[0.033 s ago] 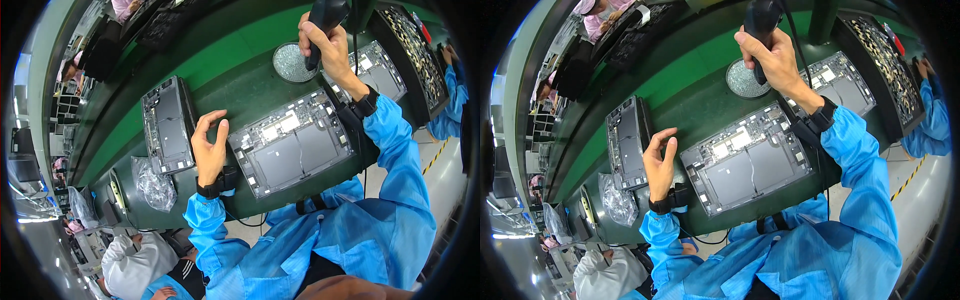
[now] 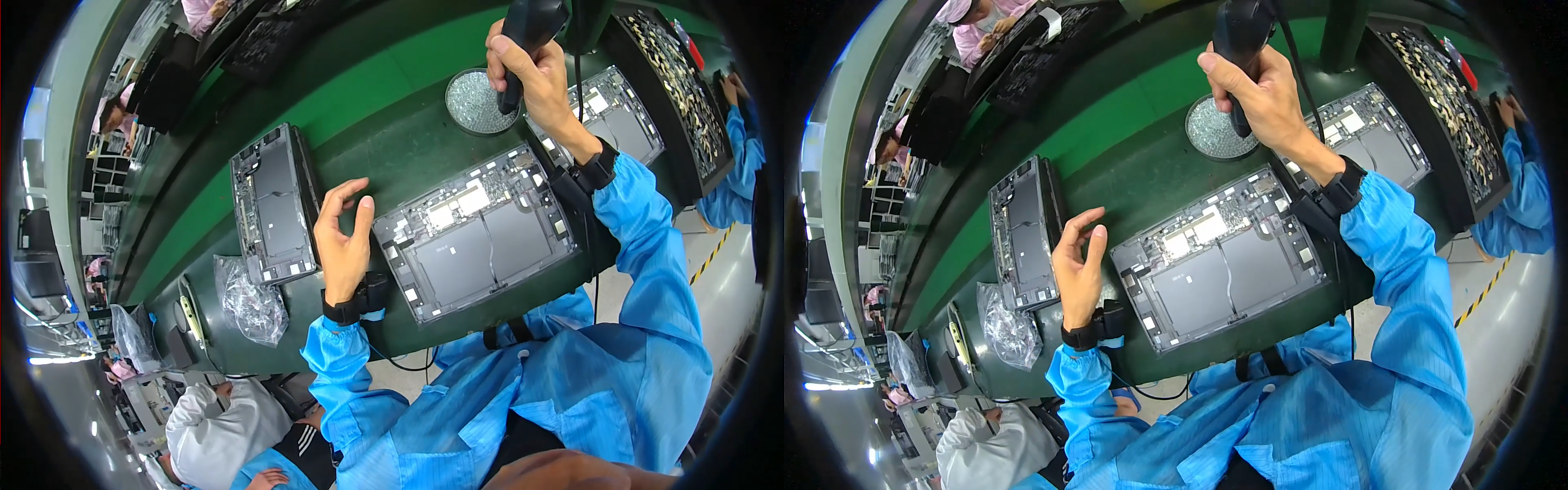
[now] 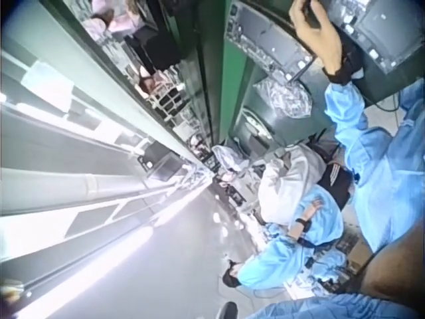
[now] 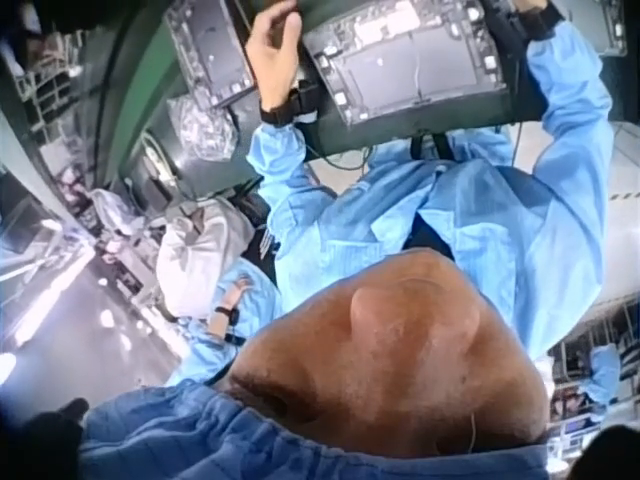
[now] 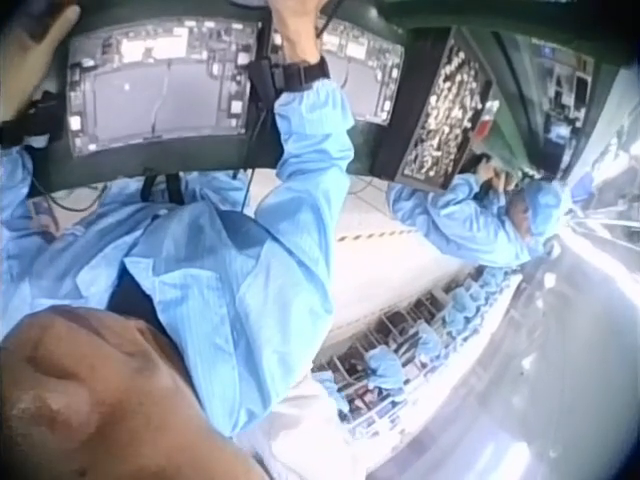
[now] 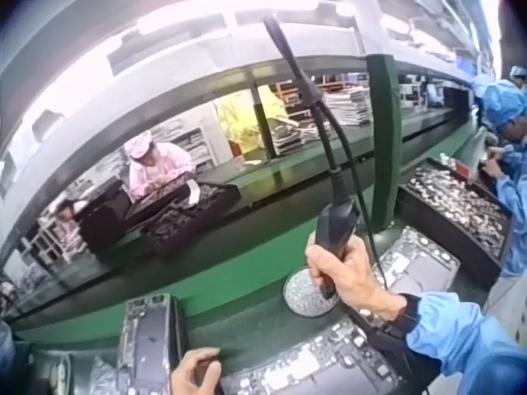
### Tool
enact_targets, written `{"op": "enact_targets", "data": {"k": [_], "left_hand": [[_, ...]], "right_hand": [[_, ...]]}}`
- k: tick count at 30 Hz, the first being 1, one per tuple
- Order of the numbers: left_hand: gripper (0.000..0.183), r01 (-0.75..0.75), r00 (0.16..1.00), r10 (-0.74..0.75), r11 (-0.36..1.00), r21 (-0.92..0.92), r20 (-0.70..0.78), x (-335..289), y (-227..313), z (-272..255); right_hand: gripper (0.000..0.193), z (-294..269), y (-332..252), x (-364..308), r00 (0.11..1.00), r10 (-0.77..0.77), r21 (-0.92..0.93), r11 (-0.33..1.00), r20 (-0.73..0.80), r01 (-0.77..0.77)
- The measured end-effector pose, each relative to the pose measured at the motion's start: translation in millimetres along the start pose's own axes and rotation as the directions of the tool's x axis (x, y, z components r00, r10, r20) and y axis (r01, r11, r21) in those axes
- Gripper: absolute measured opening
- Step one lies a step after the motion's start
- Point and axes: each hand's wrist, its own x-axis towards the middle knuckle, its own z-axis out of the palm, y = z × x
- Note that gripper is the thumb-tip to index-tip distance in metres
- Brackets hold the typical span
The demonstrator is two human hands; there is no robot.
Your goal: Assembling and installing components into a tablet or laptop chassis using an electric power screwdriver on a factory production line.
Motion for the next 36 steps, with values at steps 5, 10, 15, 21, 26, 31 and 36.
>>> {"op": "enact_targets", "data": {"k": [5,10,15,21,26,31,36], "left_hand": [[0.032,0.093,0.996,-0.089,0.969,-0.23,0.03,-4.5,-12.1,7.8],[0.031,0.156,0.987,-0.14,0.944,-0.291,0.073,-2.6,-18.6,7.5],[0.031,0.162,0.986,-0.144,0.941,-0.297,0.081,-1.7,-20.4,8.4],[0.031,0.166,0.986,-0.148,0.935,-0.314,0.082,-1.8,-20.3,7.5],[0.032,0.164,0.986,-0.145,0.934,-0.316,0.083,0.0,-21.0,7.7],[0.033,0.161,0.986,-0.14,0.933,-0.322,0.089,0.3,-22.5,7.2],[0.033,0.154,0.987,-0.131,0.933,-0.325,0.091,-0.6,-21.1,6.6]], "right_hand": [[0.022,1.0,9.7,-0.9,1.0,-0.003,0.028,1.0,-0.004,0.003],[0.024,4.3,10.8,-0.6,0.999,-0.017,0.063,0.998,-0.041,0.02],[0.025,5.5,11.2,-1.5,1.0,-0.009,0.06,0.998,-0.027,0.01],[0.024,3.5,14.5,-1.8,1.0,-0.007,0.061,0.998,-0.021,0.008],[0.024,4.6,15.1,-2.2,0.999,-0.011,0.03,0.999,-0.04,0.012],[0.024,7.1,13.5,-3.4,0.999,-0.011,0.018,1.0,-0.043,0.012],[0.025,10.0,11.4,-4.3,0.998,-0.004,0.022,1.0,-0.065,0.006]]}}
